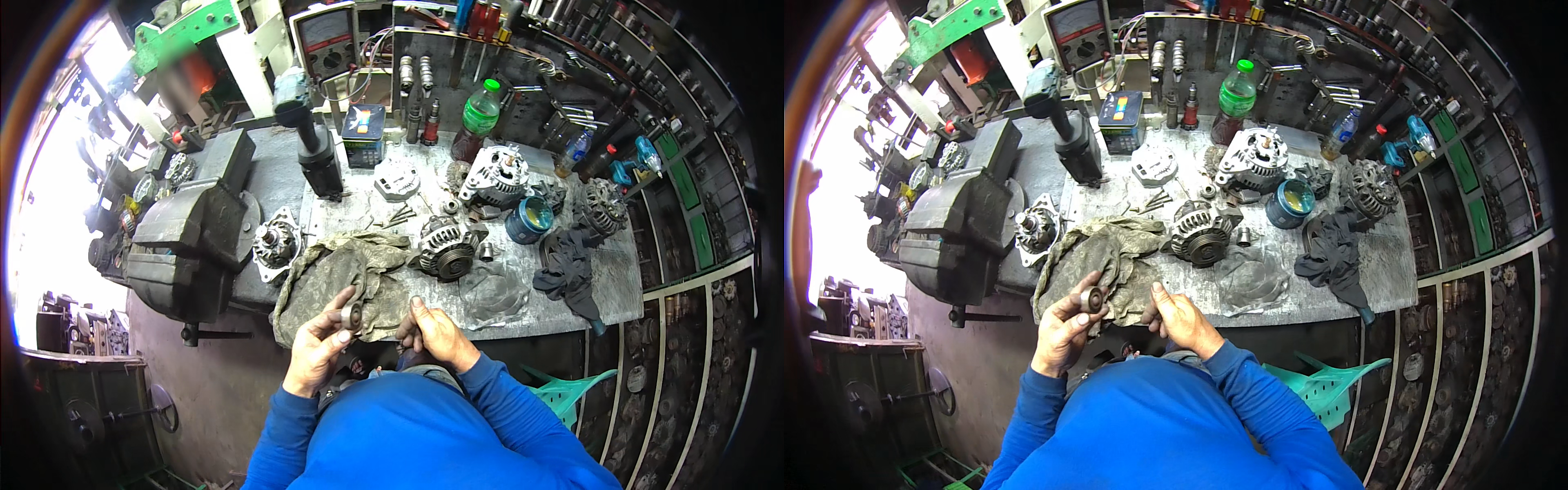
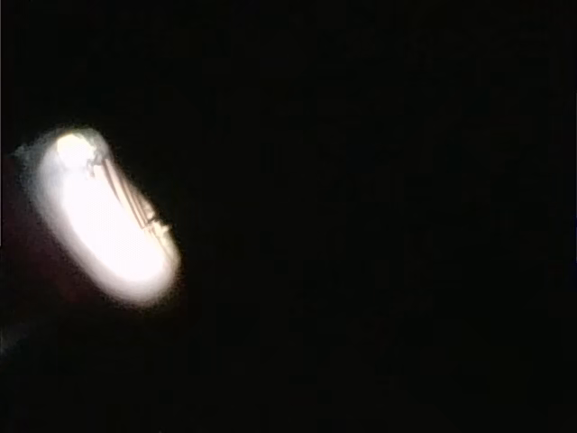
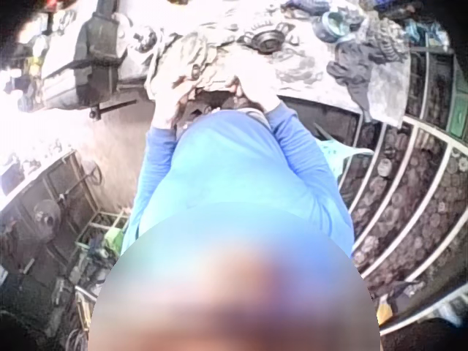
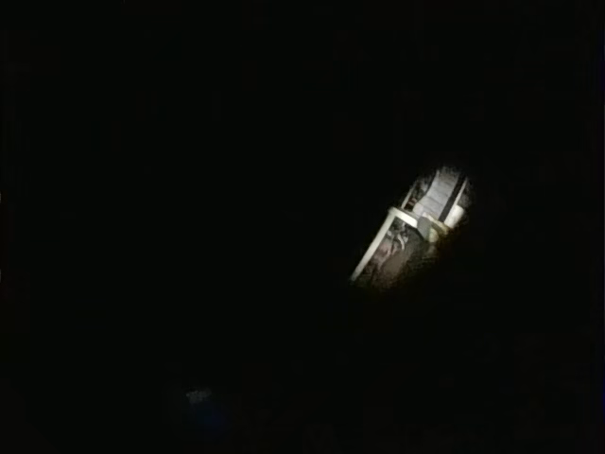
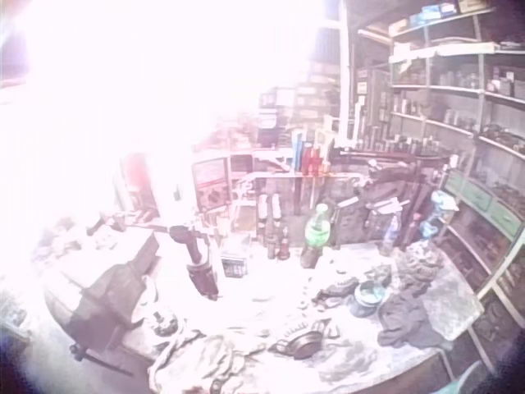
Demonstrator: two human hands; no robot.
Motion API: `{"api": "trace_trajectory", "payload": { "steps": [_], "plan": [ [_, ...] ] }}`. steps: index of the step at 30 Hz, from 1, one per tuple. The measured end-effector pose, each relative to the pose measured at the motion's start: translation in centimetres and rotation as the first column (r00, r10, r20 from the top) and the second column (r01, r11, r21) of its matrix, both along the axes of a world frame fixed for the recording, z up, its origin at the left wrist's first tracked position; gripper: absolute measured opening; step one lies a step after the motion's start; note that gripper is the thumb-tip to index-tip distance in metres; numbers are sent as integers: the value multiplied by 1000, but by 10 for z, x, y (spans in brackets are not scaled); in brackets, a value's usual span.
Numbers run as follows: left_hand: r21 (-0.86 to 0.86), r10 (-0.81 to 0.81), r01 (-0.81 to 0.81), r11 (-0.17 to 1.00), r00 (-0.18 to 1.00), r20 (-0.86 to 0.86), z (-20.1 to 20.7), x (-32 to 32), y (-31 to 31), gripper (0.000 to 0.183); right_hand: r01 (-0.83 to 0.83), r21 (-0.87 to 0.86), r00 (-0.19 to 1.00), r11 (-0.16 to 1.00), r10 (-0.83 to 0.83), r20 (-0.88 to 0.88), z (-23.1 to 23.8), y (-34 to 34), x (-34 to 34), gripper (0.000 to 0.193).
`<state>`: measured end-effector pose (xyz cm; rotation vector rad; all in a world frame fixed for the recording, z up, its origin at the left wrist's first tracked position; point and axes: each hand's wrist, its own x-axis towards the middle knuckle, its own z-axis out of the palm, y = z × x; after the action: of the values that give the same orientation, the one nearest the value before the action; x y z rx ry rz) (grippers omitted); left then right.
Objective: The person sits at a workbench and handles alternator components, including a rotor and a bearing. They open a small box, remove a bearing, rotate it in their hands, and wipe it with a rag. They then retrieve a container of bearings from a shelf and place it on the bench.
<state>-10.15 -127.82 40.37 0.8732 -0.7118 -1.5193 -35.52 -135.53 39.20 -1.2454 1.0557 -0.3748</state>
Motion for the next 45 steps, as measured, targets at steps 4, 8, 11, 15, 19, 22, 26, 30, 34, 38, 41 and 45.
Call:
{"api": "trace_trajectory", "payload": {
  "steps": [4,8,11,15,19,22,26,30,34,38,41,45],
  "plan": [
    [84,104,-93,992,984,-144,0,-1,-5,43,-28,-212,993,977,3,-120,-15,4,-5,59],
    [141,121,-105,984,986,-113,-2,-3,-9,43,-203,-365,952,909,95,-292,-20,9,-6,50],
    [123,15,-9,992,999,-47,-3,-4,-12,45,-239,-382,942,893,118,-314,-23,10,-6,49],
    [85,-33,58,995,962,-271,-5,-5,-14,52,-207,-469,954,859,72,-290,-27,10,-8,48],
    [159,31,-8,987,989,-142,-8,-7,-14,48,-212,-501,953,839,64,-295,-31,5,-13,46],
    [99,2,7,995,996,-91,-12,-7,-14,47,-218,-488,949,845,67,-309,-32,1,-17,45],
    [123,-1,52,991,925,-381,-15,-9,-16,38,-252,-498,935,830,76,-348,-32,0,-17,49],
    [216,96,-50,975,973,-208,-16,-12,-14,30,-315,-492,912,812,115,-394,-33,0,-15,49],
    [128,19,32,991,926,-378,-13,-9,-12,43,-342,-486,904,805,141,-402,-34,-1,-14,50],
    [126,25,38,991,886,-463,-13,-7,-13,40,-383,-475,886,792,169,-433,-34,-3,-12,49],
    [120,89,-51,991,936,-339,-15,-9,-12,35,-391,-479,885,786,178,-430,-35,-3,-9,49],
    [154,121,-80,985,953,-279,-15,-8,-11,41,-383,-484,894,787,183,-409,-38,-3,-6,48]
  ]
}}
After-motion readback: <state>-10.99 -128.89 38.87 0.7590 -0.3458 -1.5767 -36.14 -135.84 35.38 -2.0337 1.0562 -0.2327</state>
